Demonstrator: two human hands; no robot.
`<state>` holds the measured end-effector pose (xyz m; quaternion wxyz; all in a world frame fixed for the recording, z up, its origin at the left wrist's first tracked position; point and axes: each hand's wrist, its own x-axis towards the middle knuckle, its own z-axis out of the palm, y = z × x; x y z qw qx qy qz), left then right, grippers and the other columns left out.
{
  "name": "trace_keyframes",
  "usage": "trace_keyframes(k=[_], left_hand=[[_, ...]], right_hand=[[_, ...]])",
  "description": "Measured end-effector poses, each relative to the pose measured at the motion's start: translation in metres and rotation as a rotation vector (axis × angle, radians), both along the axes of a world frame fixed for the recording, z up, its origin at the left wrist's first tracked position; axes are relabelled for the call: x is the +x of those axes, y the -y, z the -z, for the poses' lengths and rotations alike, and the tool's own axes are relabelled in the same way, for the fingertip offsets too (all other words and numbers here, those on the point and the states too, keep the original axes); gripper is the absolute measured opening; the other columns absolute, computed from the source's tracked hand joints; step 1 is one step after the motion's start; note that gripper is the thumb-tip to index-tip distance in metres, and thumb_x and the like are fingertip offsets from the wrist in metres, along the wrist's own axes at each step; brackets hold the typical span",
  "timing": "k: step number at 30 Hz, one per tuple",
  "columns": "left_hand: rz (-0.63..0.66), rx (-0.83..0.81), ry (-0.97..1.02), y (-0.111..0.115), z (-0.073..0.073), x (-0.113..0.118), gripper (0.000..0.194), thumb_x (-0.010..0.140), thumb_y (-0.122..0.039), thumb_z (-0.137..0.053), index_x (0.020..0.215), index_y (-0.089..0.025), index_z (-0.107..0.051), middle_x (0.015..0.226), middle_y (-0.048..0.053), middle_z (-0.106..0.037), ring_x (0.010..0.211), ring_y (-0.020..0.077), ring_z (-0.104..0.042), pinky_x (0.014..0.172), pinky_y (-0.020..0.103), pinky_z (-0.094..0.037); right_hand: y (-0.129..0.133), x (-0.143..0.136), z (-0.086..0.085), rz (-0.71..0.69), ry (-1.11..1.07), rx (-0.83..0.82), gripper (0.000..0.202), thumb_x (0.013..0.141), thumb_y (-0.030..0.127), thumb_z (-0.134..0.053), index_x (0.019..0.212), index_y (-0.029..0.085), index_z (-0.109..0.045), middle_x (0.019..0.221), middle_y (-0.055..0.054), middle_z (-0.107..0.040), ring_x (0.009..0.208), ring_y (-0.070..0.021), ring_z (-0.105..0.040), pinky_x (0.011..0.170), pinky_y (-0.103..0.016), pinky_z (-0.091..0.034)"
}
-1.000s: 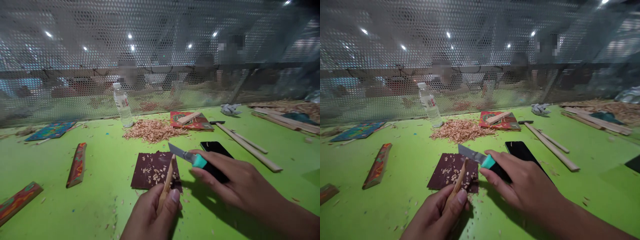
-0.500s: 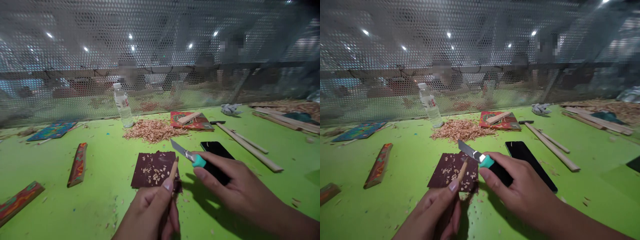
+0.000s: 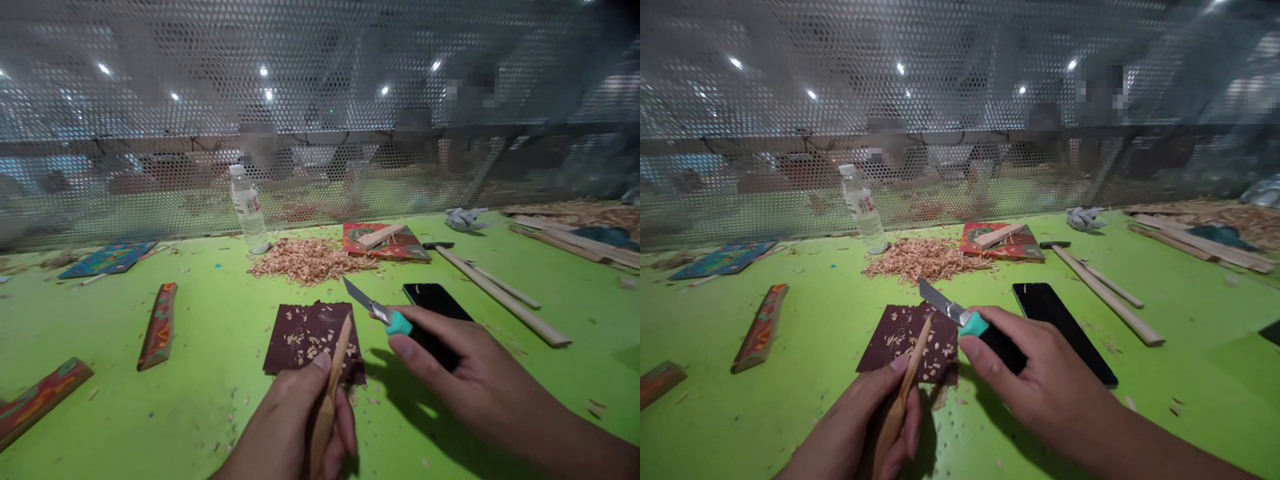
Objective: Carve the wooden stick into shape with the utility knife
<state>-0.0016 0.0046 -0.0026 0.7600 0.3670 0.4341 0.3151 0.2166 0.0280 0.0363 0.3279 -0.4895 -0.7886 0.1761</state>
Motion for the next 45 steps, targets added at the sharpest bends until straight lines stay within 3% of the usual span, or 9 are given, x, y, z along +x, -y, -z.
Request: trace_keyframes(k=[5, 10, 14, 19, 22, 27, 33, 39, 45], left_hand=[[-0.008, -0.066, 0.075, 0.002, -0.009, 0.001, 0.06, 0.085, -0.075, -0.059, 0.063, -0.019, -0.062, 0.043, -0.007, -0.043, 0.035, 0.0057, -0.033, 0.038, 0.018, -0.026], [0.011, -0.116, 0.142, 0.0, -0.011, 0.0, 0.06, 0.077, -0.077, -0.07, 0.065, -0.021, -0.054, 0.049, -0.01, -0.039, 0.04, 0.0047, -0.026, 0.04, 0.018, -0.015], [0.015, -0.095, 0.202, 0.004, -0.005, -0.001, 0.057, 0.08, -0.075, -0.073, 0.074, -0.022, -0.053, 0.057, -0.011, -0.038, 0.046, 0.006, -0.021, 0.045, 0.019, -0.016], [-0.001, 0.132, -0.018, 0.01, -0.01, -0.001, 0.05, 0.081, -0.069, -0.078, 0.093, -0.021, -0.071, 0.072, -0.004, -0.053, 0.068, 0.0125, -0.045, 0.069, 0.024, -0.04], [0.074, 0.218, -0.071, 0.008, -0.016, 0.0, 0.055, 0.082, -0.074, -0.073, 0.093, -0.02, -0.077, 0.077, -0.001, -0.059, 0.077, 0.0155, -0.05, 0.078, 0.026, -0.043], [0.086, 0.334, -0.058, 0.003, -0.02, 0.001, 0.045, 0.089, -0.065, -0.071, 0.105, -0.023, -0.082, 0.086, 0.003, -0.072, 0.097, 0.0224, -0.061, 0.089, 0.028, -0.048], [0.063, 0.362, -0.018, 0.003, -0.018, 0.002, 0.044, 0.092, -0.064, -0.069, 0.103, -0.024, -0.083, 0.095, 0.004, -0.077, 0.092, 0.0219, -0.064, 0.086, 0.029, -0.048], [0.016, 0.328, -0.02, 0.004, -0.016, 0.006, 0.039, 0.091, -0.06, -0.073, 0.101, -0.023, -0.083, 0.093, 0.003, -0.078, 0.092, 0.022, -0.065, 0.083, 0.028, -0.049], [-0.053, 0.357, -0.019, 0.005, -0.021, 0.01, 0.041, 0.09, -0.062, -0.072, 0.096, -0.023, -0.082, 0.089, 0.003, -0.076, 0.09, 0.0211, -0.064, 0.095, 0.031, -0.05]], right_hand=[[-0.003, 0.001, -0.002, -0.057, 0.018, 0.022, 0.03, 0.105, 0.044, -0.053, 0.107, 0.025, -0.076, 0.088, -0.005, -0.081, 0.077, -0.0257, -0.078, 0.061, -0.033, -0.064], [-0.003, 0.006, 0.004, -0.138, 0.119, 0.117, 0.038, 0.104, 0.042, -0.057, 0.128, 0.017, -0.072, 0.115, -0.014, -0.082, 0.1, -0.0289, -0.079, 0.087, -0.041, -0.065], [0.001, 0.007, 0.012, -0.228, 0.195, 0.161, 0.038, 0.105, 0.035, -0.056, 0.136, 0.016, -0.068, 0.111, -0.014, -0.081, 0.093, -0.0264, -0.08, 0.079, -0.037, -0.065], [0.007, 0.0, 0.009, -0.36, 0.216, 0.088, 0.029, 0.101, 0.029, -0.064, 0.129, 0.021, -0.071, 0.097, -0.009, -0.081, 0.084, -0.0218, -0.079, 0.077, -0.028, -0.064], [0.01, -0.001, 0.005, -0.37, 0.243, 0.114, 0.031, 0.101, 0.028, -0.065, 0.13, 0.021, -0.072, 0.097, -0.009, -0.082, 0.083, -0.0218, -0.08, 0.076, -0.027, -0.064], [0.012, 0.0, 0.008, -0.342, 0.305, 0.228, 0.038, 0.109, 0.038, -0.053, 0.135, 0.015, -0.069, 0.098, -0.011, -0.082, 0.081, -0.0221, -0.08, 0.073, -0.029, -0.065], [0.016, -0.003, 0.009, -0.273, 0.356, 0.411, 0.052, 0.116, 0.042, -0.03, 0.126, 0.011, -0.071, 0.091, -0.011, -0.082, 0.073, -0.0219, -0.081, 0.061, -0.03, -0.065], [0.019, -0.008, 0.009, -0.219, 0.378, 0.473, 0.049, 0.117, 0.039, -0.028, 0.126, 0.011, -0.067, 0.088, -0.008, -0.082, 0.07, -0.0196, -0.08, 0.056, -0.029, -0.062], [0.019, -0.008, 0.009, -0.2, 0.38, 0.478, 0.05, 0.117, 0.04, -0.029, 0.125, 0.009, -0.067, 0.083, -0.007, -0.081, 0.065, -0.019, -0.078, 0.052, -0.03, -0.061]])
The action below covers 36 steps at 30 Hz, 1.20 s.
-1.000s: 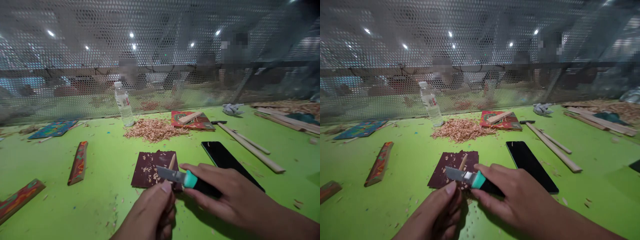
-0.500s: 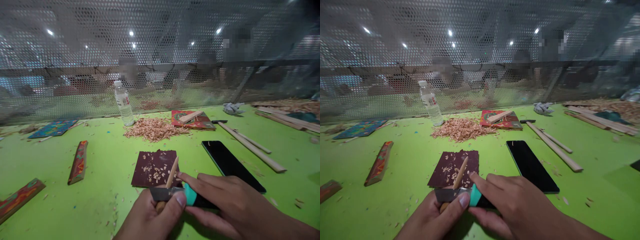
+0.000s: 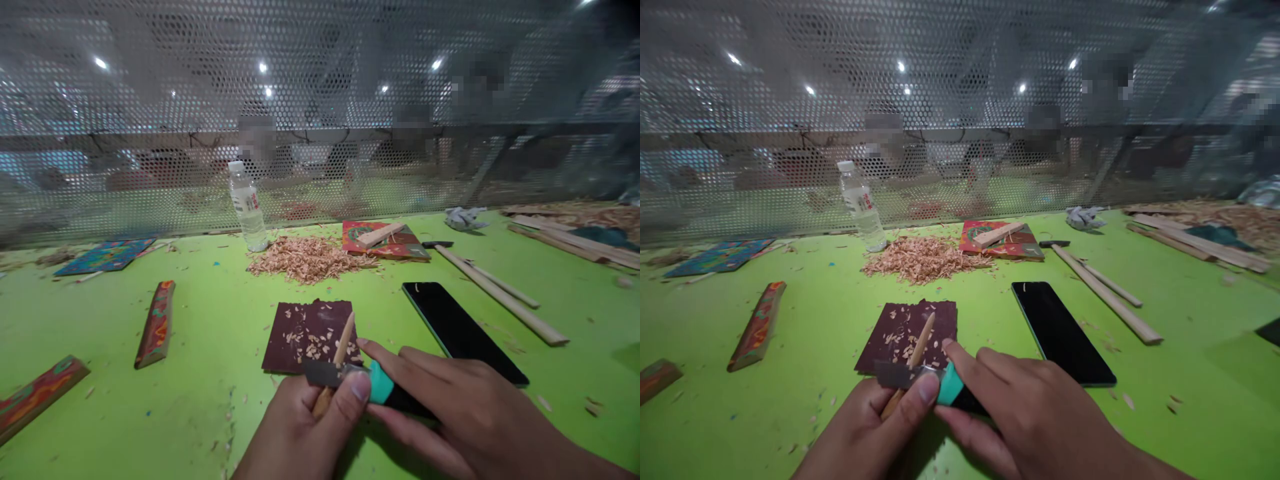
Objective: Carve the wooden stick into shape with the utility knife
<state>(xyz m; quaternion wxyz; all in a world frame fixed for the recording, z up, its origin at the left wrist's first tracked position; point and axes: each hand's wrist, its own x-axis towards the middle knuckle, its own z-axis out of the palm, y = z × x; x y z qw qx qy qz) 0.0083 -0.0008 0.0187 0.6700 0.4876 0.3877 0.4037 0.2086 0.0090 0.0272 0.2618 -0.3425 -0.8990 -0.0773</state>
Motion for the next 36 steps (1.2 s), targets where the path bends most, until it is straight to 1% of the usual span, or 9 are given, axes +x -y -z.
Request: trace_keyframes(k=[3, 6, 10, 14, 17, 21, 25, 30, 36], left_hand=[[-0.037, -0.107, -0.085, 0.002, 0.003, -0.002, 0.045, 0.085, -0.064, -0.076, 0.073, -0.021, -0.073, 0.062, -0.003, -0.058, 0.063, 0.0149, -0.05, 0.077, 0.027, -0.05], [0.004, -0.177, -0.138, 0.002, 0.008, -0.004, 0.056, 0.085, -0.071, -0.071, 0.064, -0.021, -0.06, 0.055, -0.008, -0.036, 0.054, 0.0113, -0.029, 0.056, 0.024, -0.036], [0.024, -0.116, -0.123, 0.001, 0.011, -0.003, 0.061, 0.087, -0.078, -0.062, 0.073, -0.018, -0.062, 0.069, -0.004, -0.041, 0.065, 0.0136, -0.033, 0.06, 0.026, -0.031], [0.035, -0.076, -0.213, 0.0, 0.01, -0.005, 0.059, 0.087, -0.077, -0.062, 0.077, -0.019, -0.062, 0.07, -0.005, -0.036, 0.067, 0.0139, -0.03, 0.062, 0.027, -0.032], [0.039, -0.044, -0.238, -0.001, 0.009, -0.007, 0.06, 0.087, -0.077, -0.063, 0.081, -0.018, -0.063, 0.072, -0.005, -0.037, 0.068, 0.0137, -0.031, 0.061, 0.025, -0.031], [0.05, -0.04, -0.171, -0.002, 0.004, -0.006, 0.055, 0.088, -0.073, -0.067, 0.092, -0.018, -0.07, 0.08, -0.001, -0.056, 0.076, 0.0151, -0.045, 0.071, 0.024, -0.042], [0.041, -0.048, -0.174, 0.0, 0.0, -0.005, 0.055, 0.089, -0.073, -0.065, 0.103, -0.021, -0.076, 0.095, 0.004, -0.072, 0.093, 0.0198, -0.06, 0.087, 0.027, -0.048], [0.06, -0.026, -0.238, 0.001, 0.003, -0.006, 0.056, 0.094, -0.072, -0.058, 0.106, -0.022, -0.078, 0.098, 0.005, -0.077, 0.098, 0.0235, -0.063, 0.087, 0.03, -0.048], [0.03, 0.013, -0.154, -0.002, 0.002, -0.002, 0.044, 0.093, -0.065, -0.065, 0.085, -0.023, -0.075, 0.081, 0.001, -0.068, 0.088, 0.0201, -0.057, 0.087, 0.027, -0.046]], right_hand=[[0.001, 0.0, 0.0, 0.011, -0.008, 0.01, 0.051, 0.117, 0.041, -0.028, 0.125, 0.009, -0.067, 0.083, -0.007, -0.081, 0.065, -0.0189, -0.079, 0.051, -0.03, -0.061], [0.001, 0.001, 0.001, 0.039, -0.011, 0.016, 0.048, 0.117, 0.04, -0.029, 0.128, 0.01, -0.065, 0.085, -0.008, -0.081, 0.066, -0.0202, -0.079, 0.051, -0.031, -0.061], [-0.001, 0.008, -0.001, 0.074, -0.056, 0.006, 0.041, 0.115, 0.037, -0.038, 0.137, 0.01, -0.058, 0.094, -0.011, -0.081, 0.07, -0.0225, -0.08, 0.054, -0.033, -0.061], [-0.005, 0.015, -0.002, 0.099, -0.146, 0.007, 0.038, 0.113, 0.034, -0.046, 0.146, 0.016, -0.052, 0.099, -0.009, -0.08, 0.076, -0.0211, -0.079, 0.063, -0.031, -0.061], [-0.008, 0.016, -0.002, 0.07, -0.132, -0.053, 0.038, 0.112, 0.033, -0.047, 0.146, 0.016, -0.052, 0.1, -0.01, -0.081, 0.074, -0.0219, -0.079, 0.062, -0.032, -0.06], [-0.01, 0.013, -0.002, 0.041, -0.08, -0.24, 0.039, 0.11, 0.034, -0.049, 0.141, 0.013, -0.062, 0.102, -0.014, -0.081, 0.076, -0.0251, -0.08, 0.066, -0.036, -0.064], [-0.009, 0.01, -0.004, -0.039, 0.012, -0.387, 0.037, 0.107, 0.035, -0.056, 0.138, 0.018, -0.068, 0.101, -0.011, -0.082, 0.081, -0.0233, -0.08, 0.071, -0.032, -0.065], [-0.008, 0.01, -0.004, -0.042, 0.02, -0.327, 0.037, 0.108, 0.038, -0.056, 0.138, 0.02, -0.068, 0.098, -0.01, -0.081, 0.076, -0.0219, -0.079, 0.068, -0.029, -0.064], [-0.004, 0.005, -0.001, 0.006, 0.017, -0.099, 0.052, 0.115, 0.043, -0.031, 0.13, 0.011, -0.068, 0.088, -0.011, -0.081, 0.07, -0.0218, -0.08, 0.06, -0.03, -0.063]])
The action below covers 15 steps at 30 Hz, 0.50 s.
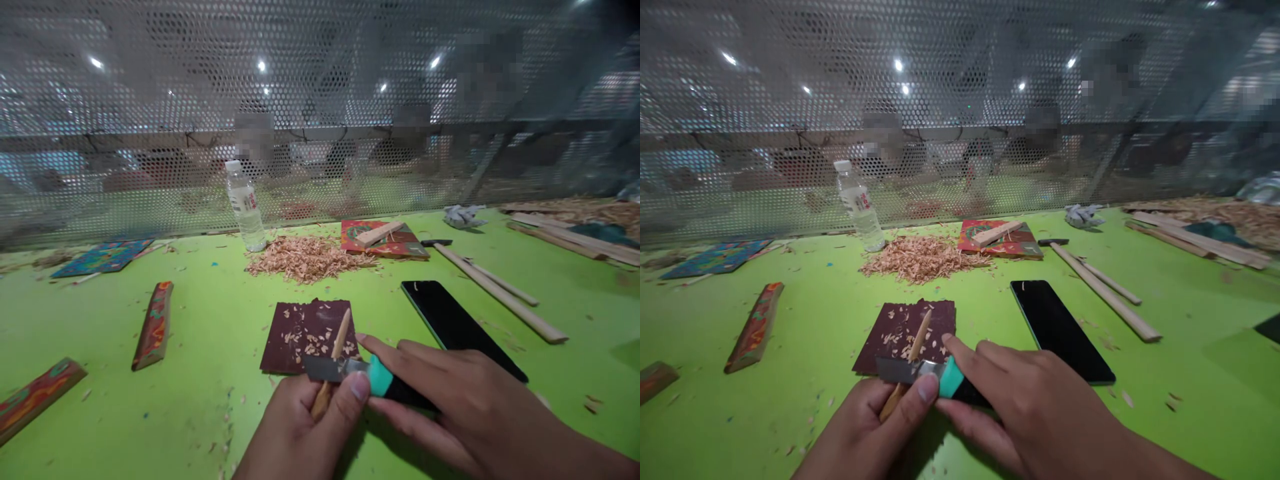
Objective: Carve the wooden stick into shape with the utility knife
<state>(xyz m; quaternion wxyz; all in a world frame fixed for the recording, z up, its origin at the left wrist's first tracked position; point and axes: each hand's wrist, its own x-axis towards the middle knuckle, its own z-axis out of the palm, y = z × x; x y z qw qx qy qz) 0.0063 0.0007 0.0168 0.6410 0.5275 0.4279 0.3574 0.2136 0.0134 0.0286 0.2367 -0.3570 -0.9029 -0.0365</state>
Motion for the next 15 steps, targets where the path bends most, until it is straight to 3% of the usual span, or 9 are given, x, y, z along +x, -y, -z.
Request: trace_keyframes(k=[4, 6, 9, 15], left_hand=[[-0.041, -0.049, -0.029, 0.001, -0.001, 0.0, 0.053, 0.087, -0.07, -0.07, 0.069, -0.021, -0.06, 0.069, -0.003, -0.049, 0.068, 0.0153, -0.04, 0.065, 0.025, -0.04], [-0.017, -0.062, -0.03, 0.002, 0.001, -0.001, 0.055, 0.09, -0.073, -0.063, 0.076, -0.02, -0.062, 0.076, -0.001, -0.051, 0.072, 0.0159, -0.042, 0.067, 0.026, -0.04], [0.002, -0.058, -0.038, 0.002, 0.004, -0.003, 0.057, 0.093, -0.073, -0.057, 0.088, -0.018, -0.069, 0.083, 0.002, -0.057, 0.082, 0.0194, -0.048, 0.076, 0.029, -0.045], [0.005, -0.063, -0.022, 0.002, 0.004, -0.005, 0.053, 0.093, -0.069, -0.061, 0.108, -0.02, -0.074, 0.092, 0.005, -0.064, 0.09, 0.0231, -0.055, 0.086, 0.036, -0.05]], right_hand=[[0.004, -0.003, 0.001, 0.043, 0.002, 0.064, 0.049, 0.116, 0.042, -0.031, 0.131, 0.009, -0.064, 0.083, -0.009, -0.08, 0.064, -0.0209, -0.078, 0.05, -0.03, -0.058], [0.004, -0.001, 0.001, 0.066, -0.023, 0.088, 0.046, 0.116, 0.039, -0.033, 0.135, 0.009, -0.061, 0.086, -0.009, -0.08, 0.064, -0.0217, -0.078, 0.05, -0.031, -0.058], [0.002, 0.006, 0.001, 0.105, -0.145, 0.072, 0.039, 0.113, 0.036, -0.043, 0.141, 0.012, -0.057, 0.1, -0.012, -0.081, 0.075, -0.0224, -0.079, 0.063, -0.031, -0.061], [-0.007, 0.01, -0.005, 0.125, -0.331, -0.06, 0.03, 0.106, 0.036, -0.056, 0.132, 0.024, -0.064, 0.107, -0.007, -0.081, 0.084, -0.0226, -0.079, 0.077, -0.03, -0.063]])
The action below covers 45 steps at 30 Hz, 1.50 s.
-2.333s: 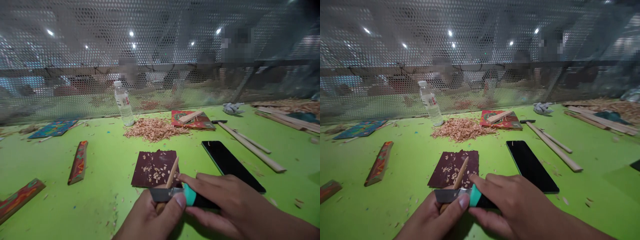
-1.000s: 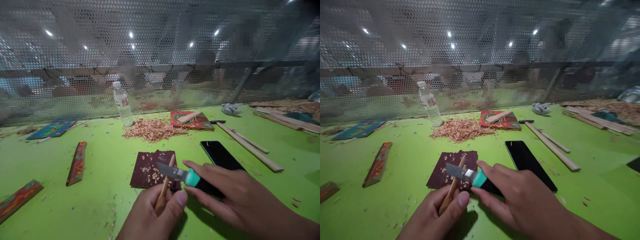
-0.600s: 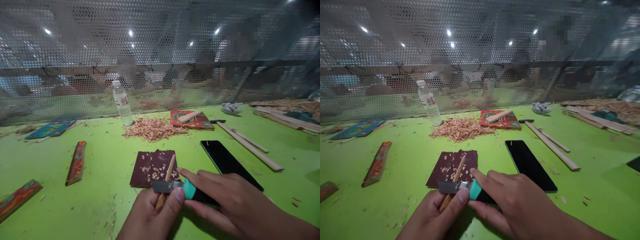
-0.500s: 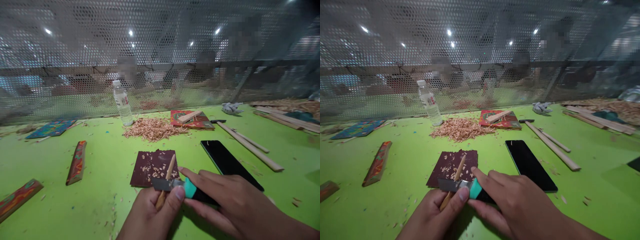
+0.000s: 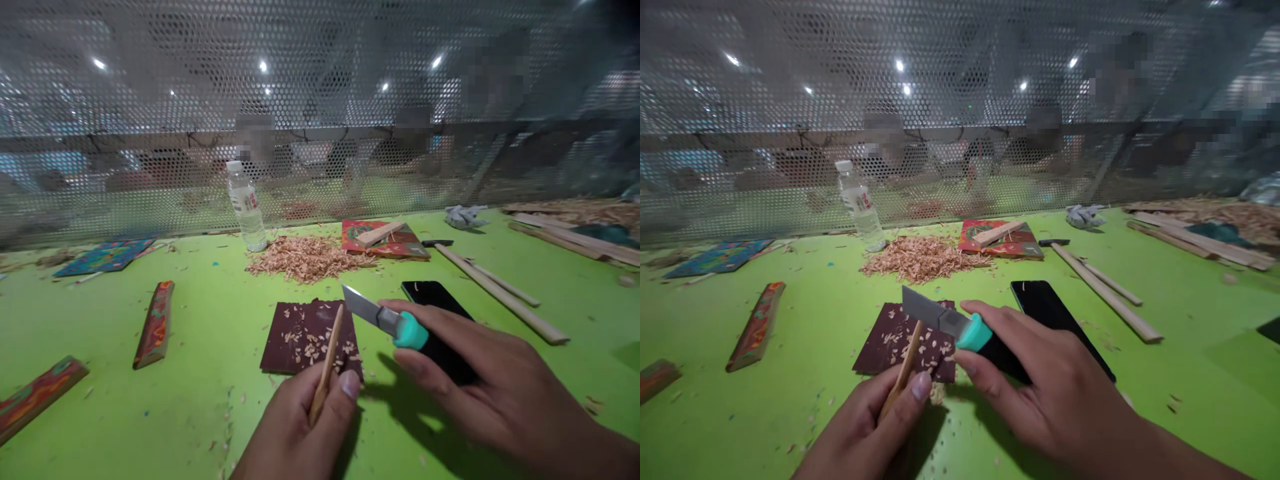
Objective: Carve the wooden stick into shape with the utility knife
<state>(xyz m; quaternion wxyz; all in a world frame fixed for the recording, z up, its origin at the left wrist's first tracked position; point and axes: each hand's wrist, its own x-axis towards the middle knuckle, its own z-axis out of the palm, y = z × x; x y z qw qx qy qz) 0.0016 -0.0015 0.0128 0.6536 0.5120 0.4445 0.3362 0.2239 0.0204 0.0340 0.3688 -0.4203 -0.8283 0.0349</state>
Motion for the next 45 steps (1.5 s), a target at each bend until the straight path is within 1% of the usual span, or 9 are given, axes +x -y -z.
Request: trace_keyframes(k=[6, 11, 19, 22, 26, 31, 35, 42, 45], left_hand=[[-0.113, 0.001, 0.027, 0.004, -0.002, 0.0, 0.049, 0.089, -0.07, -0.066, 0.106, -0.025, -0.074, 0.099, 0.007, -0.069, 0.099, 0.0251, -0.06, 0.1, 0.038, -0.05], [-0.137, -0.294, 0.21, 0.008, 0.0, 0.0, 0.057, 0.076, -0.08, -0.074, 0.091, -0.025, -0.068, 0.08, -0.002, -0.057, 0.077, 0.0148, -0.057, 0.072, 0.023, -0.053], [-0.101, -0.039, 0.009, 0.004, -0.005, -0.002, 0.054, 0.089, -0.073, -0.064, 0.109, -0.024, -0.075, 0.092, 0.004, -0.068, 0.088, 0.0185, -0.061, 0.079, 0.025, -0.054], [-0.067, -0.07, 0.029, 0.003, -0.005, -0.002, 0.055, 0.09, -0.074, -0.061, 0.101, -0.022, -0.076, 0.082, 0.004, -0.065, 0.082, 0.0188, -0.062, 0.082, 0.03, -0.057], [-0.049, -0.059, 0.091, 0.003, -0.004, -0.001, 0.057, 0.083, -0.076, -0.069, 0.105, -0.024, -0.077, 0.087, 0.003, -0.066, 0.094, 0.0209, -0.06, 0.095, 0.034, -0.052], [-0.011, -0.09, 0.092, 0.004, -0.001, -0.001, 0.062, 0.077, -0.079, -0.073, 0.099, -0.022, -0.076, 0.083, 0.0, -0.061, 0.086, 0.017, -0.053, 0.084, 0.026, -0.048], [0.002, -0.087, 0.06, 0.003, 0.004, -0.003, 0.058, 0.079, -0.079, -0.072, 0.086, -0.021, -0.074, 0.073, -0.002, -0.052, 0.079, 0.0165, -0.049, 0.077, 0.026, -0.045], [0.028, -0.069, 0.175, 0.002, -0.001, 0.001, 0.063, 0.08, -0.082, -0.067, 0.095, -0.021, -0.08, 0.082, 0.003, -0.067, 0.083, 0.0186, -0.056, 0.078, 0.027, -0.048], [0.008, -0.098, 0.13, 0.002, 0.001, 0.001, 0.063, 0.082, -0.081, -0.066, 0.093, -0.02, -0.079, 0.072, 0.002, -0.063, 0.08, 0.0184, -0.057, 0.07, 0.024, -0.048]], right_hand=[[-0.002, -0.005, -0.003, 0.045, -0.01, -0.158, 0.031, 0.102, 0.038, -0.058, 0.128, 0.024, -0.066, 0.105, -0.008, -0.082, 0.082, -0.0259, -0.08, 0.067, -0.033, -0.065], [-0.001, -0.008, -0.004, -0.022, -0.02, -0.341, 0.024, 0.107, 0.041, -0.05, 0.099, 0.026, -0.067, 0.086, -0.002, -0.078, 0.072, -0.0213, -0.075, 0.062, -0.03, -0.06], [-0.002, -0.012, -0.01, -0.105, 0.022, -0.42, 0.024, 0.108, 0.037, -0.049, 0.093, 0.026, -0.064, 0.082, 0.002, -0.075, 0.068, -0.0164, -0.071, 0.063, -0.026, -0.057], [-0.005, -0.009, -0.005, -0.132, 0.073, -0.377, 0.02, 0.106, 0.037, -0.054, 0.1, 0.026, -0.068, 0.091, -0.001, -0.079, 0.078, -0.0187, -0.076, 0.072, -0.028, -0.06], [-0.008, -0.005, 0.004, -0.157, 0.151, -0.256, 0.029, 0.104, 0.034, -0.06, 0.127, 0.021, -0.07, 0.112, -0.01, -0.081, 0.098, -0.0237, -0.079, 0.083, -0.031, -0.062], [-0.004, -0.003, 0.008, -0.278, 0.208, -0.266, 0.026, 0.102, 0.03, -0.065, 0.126, 0.02, -0.07, 0.097, -0.008, -0.079, 0.081, -0.0213, -0.077, 0.072, -0.029, -0.061], [-0.001, -0.001, 0.012, -0.26, 0.243, -0.133, 0.034, 0.105, 0.035, -0.061, 0.136, 0.02, -0.063, 0.098, -0.009, -0.079, 0.081, -0.0241, -0.078, 0.07, -0.032, -0.063], [0.002, -0.006, 0.009, -0.198, 0.263, 0.008, 0.039, 0.113, 0.041, -0.041, 0.137, 0.015, -0.059, 0.088, -0.008, -0.077, 0.073, -0.0238, -0.079, 0.063, -0.034, -0.066], [0.004, -0.006, 0.01, -0.167, 0.258, 0.029, 0.039, 0.114, 0.04, -0.04, 0.138, 0.016, -0.057, 0.089, -0.008, -0.078, 0.071, -0.0233, -0.078, 0.064, -0.034, -0.066]])
